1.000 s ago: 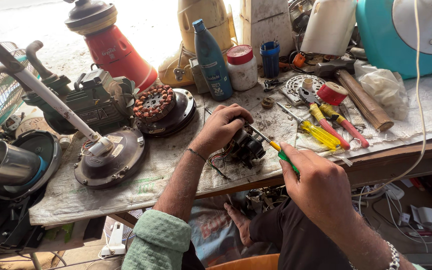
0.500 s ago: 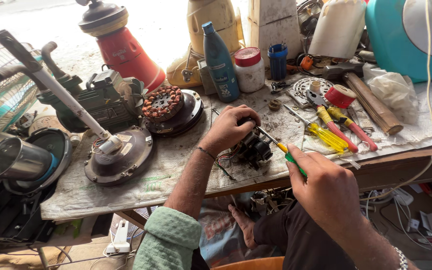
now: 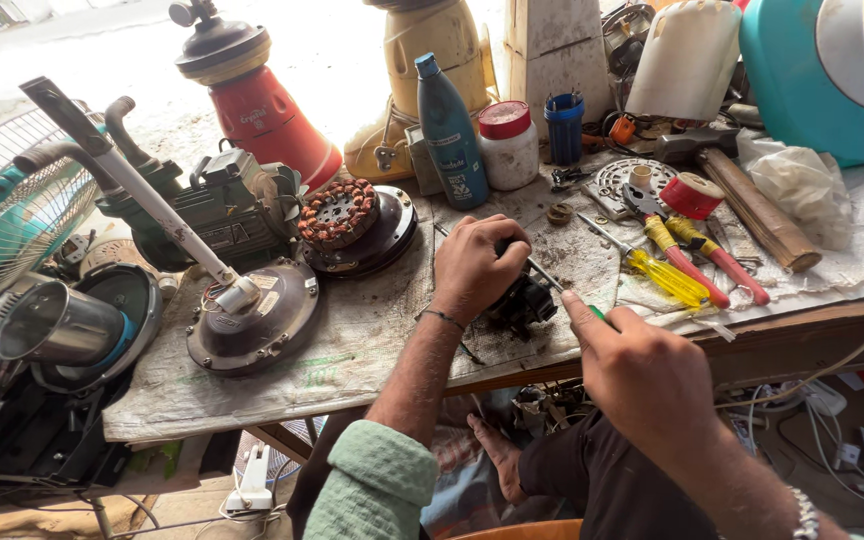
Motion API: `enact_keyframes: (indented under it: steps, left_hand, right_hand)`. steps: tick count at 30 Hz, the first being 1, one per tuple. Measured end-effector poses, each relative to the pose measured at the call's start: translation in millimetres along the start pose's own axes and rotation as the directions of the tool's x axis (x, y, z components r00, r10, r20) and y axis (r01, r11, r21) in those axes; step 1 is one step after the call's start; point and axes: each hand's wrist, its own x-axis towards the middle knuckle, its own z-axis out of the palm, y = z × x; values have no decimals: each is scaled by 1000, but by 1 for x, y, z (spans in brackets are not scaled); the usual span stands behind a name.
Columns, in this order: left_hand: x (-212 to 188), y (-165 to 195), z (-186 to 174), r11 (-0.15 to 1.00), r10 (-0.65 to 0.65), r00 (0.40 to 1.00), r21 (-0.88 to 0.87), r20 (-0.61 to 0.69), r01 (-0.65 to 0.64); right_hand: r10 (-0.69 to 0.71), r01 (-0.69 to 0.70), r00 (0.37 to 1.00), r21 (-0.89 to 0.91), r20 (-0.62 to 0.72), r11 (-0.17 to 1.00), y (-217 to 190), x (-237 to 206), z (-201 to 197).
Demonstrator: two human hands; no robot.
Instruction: The person uses a screwdriver to loosen and tighten screws on a small electric motor placed on a workbench. They rotate the motor to access different sides and switch between screwdrivers during the process.
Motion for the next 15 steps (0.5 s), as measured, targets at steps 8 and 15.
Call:
enact_keyframes:
  steps: [8, 15]
  left_hand:
    - [5, 0, 9, 998, 19, 1000, 59, 20, -21]
    - [5, 3, 6, 996, 45, 999, 77, 2, -45]
  right_hand:
    - [-121, 135, 991, 328, -64, 935, 28, 7, 1]
    - [367, -706, 703, 662, 610, 252, 41, 14, 16]
